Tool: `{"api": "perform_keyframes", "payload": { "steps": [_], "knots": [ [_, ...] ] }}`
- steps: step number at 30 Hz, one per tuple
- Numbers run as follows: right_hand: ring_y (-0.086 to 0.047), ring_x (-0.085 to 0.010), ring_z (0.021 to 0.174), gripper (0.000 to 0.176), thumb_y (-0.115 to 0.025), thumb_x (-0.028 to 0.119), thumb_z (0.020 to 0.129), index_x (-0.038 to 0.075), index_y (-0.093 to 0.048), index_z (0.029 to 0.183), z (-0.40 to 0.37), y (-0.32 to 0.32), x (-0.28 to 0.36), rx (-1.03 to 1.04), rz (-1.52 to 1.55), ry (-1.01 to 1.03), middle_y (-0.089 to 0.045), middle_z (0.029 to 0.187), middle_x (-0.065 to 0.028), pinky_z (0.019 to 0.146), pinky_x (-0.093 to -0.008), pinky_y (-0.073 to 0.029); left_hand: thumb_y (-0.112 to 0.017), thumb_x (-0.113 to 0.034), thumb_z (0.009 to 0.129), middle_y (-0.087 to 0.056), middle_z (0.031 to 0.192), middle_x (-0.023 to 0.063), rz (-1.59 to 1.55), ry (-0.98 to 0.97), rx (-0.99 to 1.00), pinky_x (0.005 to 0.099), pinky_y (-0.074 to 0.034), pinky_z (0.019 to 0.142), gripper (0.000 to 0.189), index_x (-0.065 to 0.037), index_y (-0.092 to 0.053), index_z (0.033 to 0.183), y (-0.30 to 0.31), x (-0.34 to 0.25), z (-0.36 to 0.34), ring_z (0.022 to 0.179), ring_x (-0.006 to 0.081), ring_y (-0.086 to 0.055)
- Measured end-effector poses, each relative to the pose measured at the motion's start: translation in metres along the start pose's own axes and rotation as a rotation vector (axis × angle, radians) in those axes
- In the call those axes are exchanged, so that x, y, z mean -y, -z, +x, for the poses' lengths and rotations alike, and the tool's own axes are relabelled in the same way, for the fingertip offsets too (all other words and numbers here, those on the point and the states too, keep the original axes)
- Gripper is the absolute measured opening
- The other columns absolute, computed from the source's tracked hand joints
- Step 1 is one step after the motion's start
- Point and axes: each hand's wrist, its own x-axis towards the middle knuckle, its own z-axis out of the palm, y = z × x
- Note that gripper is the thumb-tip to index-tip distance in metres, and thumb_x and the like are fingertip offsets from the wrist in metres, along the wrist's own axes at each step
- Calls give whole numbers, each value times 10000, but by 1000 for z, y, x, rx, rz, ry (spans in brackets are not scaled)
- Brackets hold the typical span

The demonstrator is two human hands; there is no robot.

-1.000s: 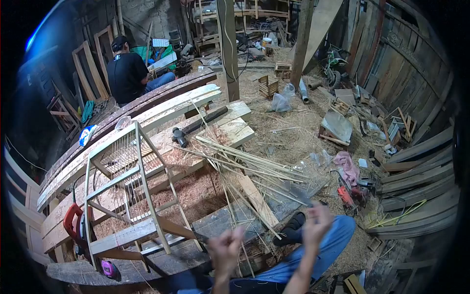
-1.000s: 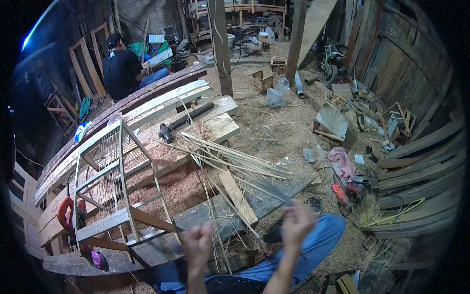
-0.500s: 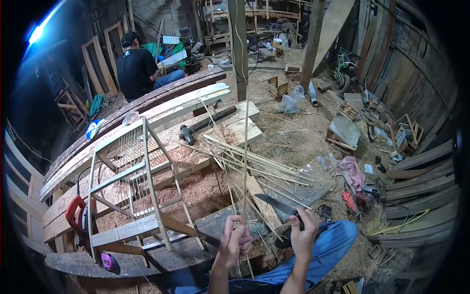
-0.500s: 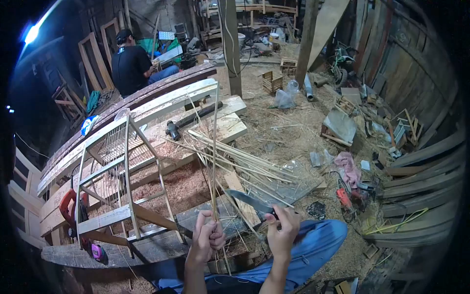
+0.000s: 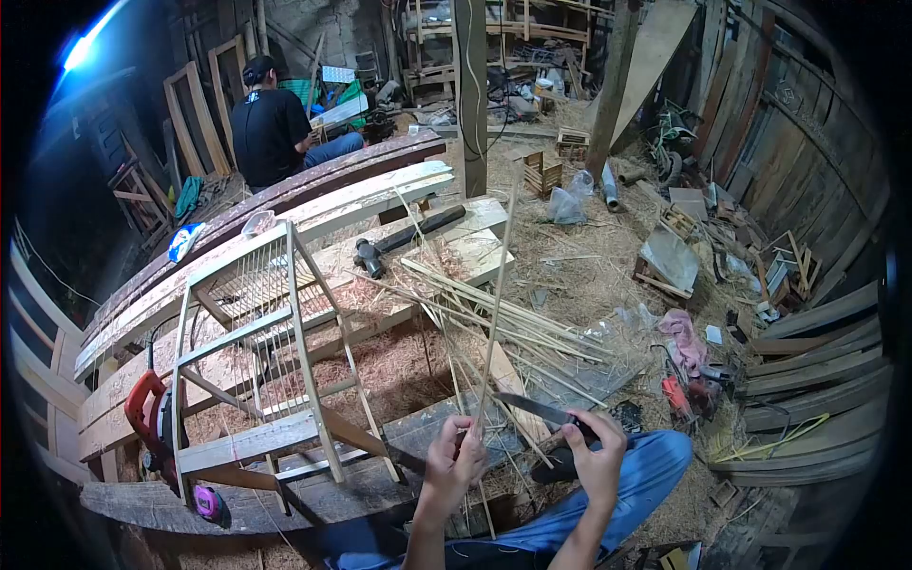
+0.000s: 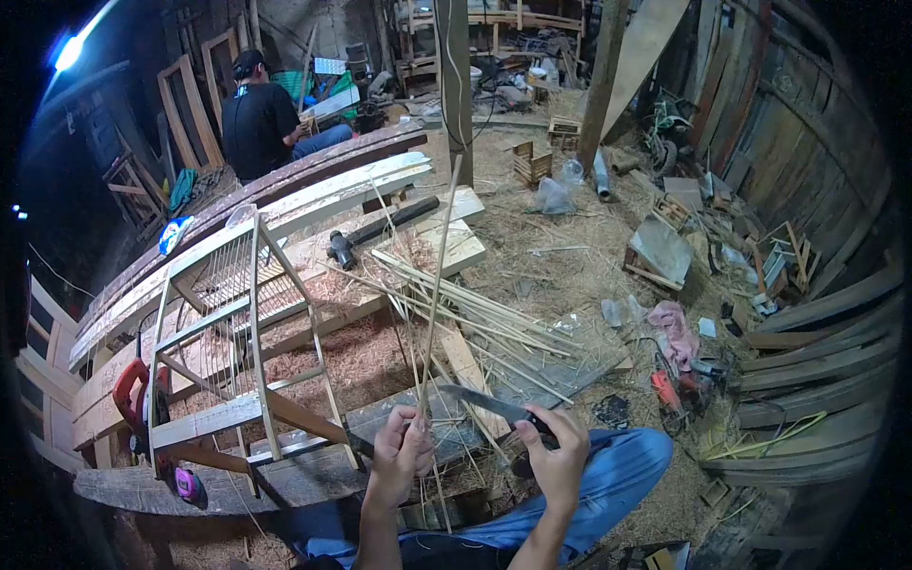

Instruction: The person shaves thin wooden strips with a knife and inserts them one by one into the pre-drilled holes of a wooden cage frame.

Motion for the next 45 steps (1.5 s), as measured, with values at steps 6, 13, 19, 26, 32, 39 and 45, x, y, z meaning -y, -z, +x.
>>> {"api": "perform_keyframes", "payload": {
  "steps": [6, 13, 19, 26, 32, 39, 45],
  "knots": [
    [-621, -282, 806, 300, -846, 308, 788, 80, -789, 975, -1, 8, 3, 14, -65, 71, -689, 825, -75, 805, -388, -443, -494, -238, 1103, -335, 694, -66, -41, 62, -91, 214, -209, 455, 151, -92, -503, 1064, -4, -4, 0, 527, 23, -245],
    [-612, -271, 785, 324, -861, 302, 755, 78, -789, 979, -1, 6, 10, 33, -68, 129, -693, 823, -72, 782, -395, -441, -490, -230, 1103, -338, 684, -67, -55, 26, -76, 214, -205, 455, 168, -78, -526, 1040, -4, -4, 0, 531, 22, -251],
    [-610, -275, 785, 329, -868, 285, 741, 74, -790, 981, -1, 10, 10, 34, -68, 145, -691, 822, -75, 756, -392, -441, -501, -212, 1098, -360, 701, -73, -28, 17, -88, 211, -223, 461, 156, -72, -528, 1036, -6, -1, -1, 547, 16, -277],
    [-609, -269, 781, 328, -872, 282, 728, 74, -792, 970, -1, 9, 9, 23, -64, 152, -693, 818, -69, 765, -389, -430, -569, -174, 1071, -481, 768, -59, 118, 50, -80, 197, -317, 519, 152, -25, -584, 1046, -3, 5, 1, 631, 11, -405],
    [-598, -257, 786, 344, -861, 305, 732, 69, -785, 970, 0, -4, 22, 19, -41, 227, -687, 809, -50, 780, -396, -417, -603, -119, 1049, -676, 926, 23, 274, 10, -88, 216, -489, 716, 177, 40, -656, 1108, -4, 13, 1, 839, 54, -601],
    [-557, -256, 775, 347, -809, 364, 785, 84, -775, 986, -2, -22, 27, -117, -107, 246, -649, 823, -37, 820, -403, -397, -623, -137, 1040, -700, 872, 50, 460, -24, 7, 232, -503, 699, 226, 66, -670, 1127, -8, 3, 1, 791, 59, -605],
    [-571, -243, 802, 362, -800, 380, 801, 83, -775, 1007, -1, -23, 29, -218, -115, 227, -657, 843, -28, 818, -394, -391, -569, -165, 1066, -633, 831, 26, 456, -3, 65, 242, -473, 678, 246, 35, -638, 1193, -4, 5, 3, 753, 66, -567]
  ]
}}
